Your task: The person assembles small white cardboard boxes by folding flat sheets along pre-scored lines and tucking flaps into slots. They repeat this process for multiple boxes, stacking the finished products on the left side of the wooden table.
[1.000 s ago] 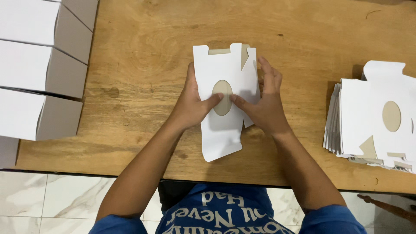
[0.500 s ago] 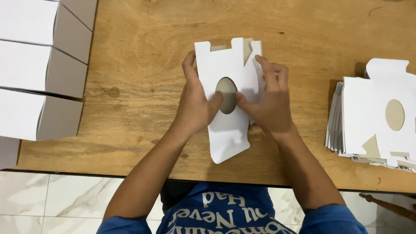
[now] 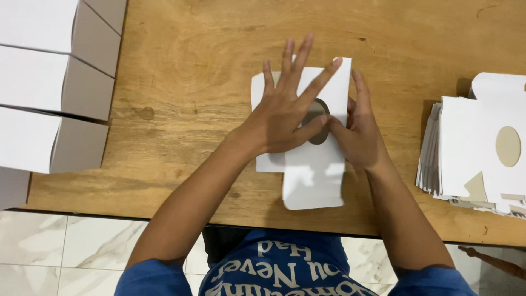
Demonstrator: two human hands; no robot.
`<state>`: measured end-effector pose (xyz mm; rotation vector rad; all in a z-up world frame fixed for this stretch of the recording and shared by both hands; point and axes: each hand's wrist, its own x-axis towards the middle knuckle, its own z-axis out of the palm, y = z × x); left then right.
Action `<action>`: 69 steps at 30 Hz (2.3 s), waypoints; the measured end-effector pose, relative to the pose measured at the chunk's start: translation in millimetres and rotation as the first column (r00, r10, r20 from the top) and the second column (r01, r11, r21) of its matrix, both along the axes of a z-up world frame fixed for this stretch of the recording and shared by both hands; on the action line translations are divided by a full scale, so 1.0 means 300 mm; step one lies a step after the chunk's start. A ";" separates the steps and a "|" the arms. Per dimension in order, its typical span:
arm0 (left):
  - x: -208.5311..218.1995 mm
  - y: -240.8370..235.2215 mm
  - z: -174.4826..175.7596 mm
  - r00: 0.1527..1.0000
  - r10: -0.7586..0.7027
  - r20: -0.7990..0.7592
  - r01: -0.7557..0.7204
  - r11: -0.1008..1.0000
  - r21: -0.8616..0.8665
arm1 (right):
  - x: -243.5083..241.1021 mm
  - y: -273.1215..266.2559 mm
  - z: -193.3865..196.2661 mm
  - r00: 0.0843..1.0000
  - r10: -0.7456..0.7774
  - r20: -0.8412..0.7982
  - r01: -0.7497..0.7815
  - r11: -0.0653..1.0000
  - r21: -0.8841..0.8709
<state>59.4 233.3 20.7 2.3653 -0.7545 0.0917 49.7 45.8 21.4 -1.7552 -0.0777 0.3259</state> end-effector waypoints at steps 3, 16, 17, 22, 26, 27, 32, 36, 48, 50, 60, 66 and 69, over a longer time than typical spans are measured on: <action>0.001 -0.046 -0.095 0.966 -0.076 0.247 -0.011 0.942 0.335 | 0.022 -0.059 -0.068 0.967 0.139 0.212 -0.059 0.937 -0.346; 0.051 -0.075 -0.121 0.968 -0.238 -0.083 0.246 0.820 0.517 | 0.105 -0.203 -0.199 0.844 0.356 0.402 0.039 0.707 -0.706; 0.052 -0.076 -0.111 0.968 -0.228 -0.100 0.246 0.816 0.523 | 0.117 -0.211 -0.219 0.819 0.368 0.441 0.046 0.724 -0.688; 0.050 -0.083 -0.109 0.966 -0.221 -0.137 0.260 0.817 0.515 | 0.084 -0.232 -0.249 0.769 0.372 0.520 0.105 0.729 -0.677; 0.054 -0.084 -0.084 0.962 -0.202 -0.185 0.269 0.825 0.498 | 0.022 -0.241 -0.206 0.807 0.389 0.445 0.060 0.695 -0.717; 0.053 -0.082 -0.082 0.961 -0.192 -0.197 0.267 0.829 0.492 | 0.003 -0.246 -0.197 0.810 0.404 0.425 0.039 0.686 -0.727; 0.056 -0.074 -0.113 0.963 -0.207 -0.175 0.265 0.845 0.465 | -0.053 -0.238 -0.148 0.824 0.449 0.344 -0.050 0.664 -0.746; 0.078 -0.008 -0.202 0.951 -0.306 -0.043 0.306 0.952 -0.016 | -0.054 -0.254 -0.159 0.794 0.513 0.327 -0.069 0.610 -0.789; 0.130 0.290 -0.299 0.891 -0.279 0.357 0.194 0.947 0.256 | -0.010 -0.073 -0.025 0.601 0.630 0.492 0.098 0.553 -0.828; 0.124 0.293 -0.297 0.899 -0.276 0.339 0.199 0.949 0.244 | 0.011 0.054 -0.027 0.613 0.589 0.526 0.016 0.657 -0.754; 0.130 0.306 -0.265 0.919 -0.356 0.167 0.298 0.908 0.295 | 0.051 0.288 -0.208 0.689 0.511 0.514 0.123 0.617 -0.777; 0.126 0.311 -0.272 0.925 -0.346 0.157 0.282 0.903 0.324 | 0.016 0.287 -0.174 0.705 0.591 0.393 0.024 0.533 -0.846; 0.120 0.308 -0.274 0.925 -0.338 0.172 0.269 0.905 0.329 | -0.005 0.275 -0.158 0.671 0.614 0.415 -0.009 0.567 -0.824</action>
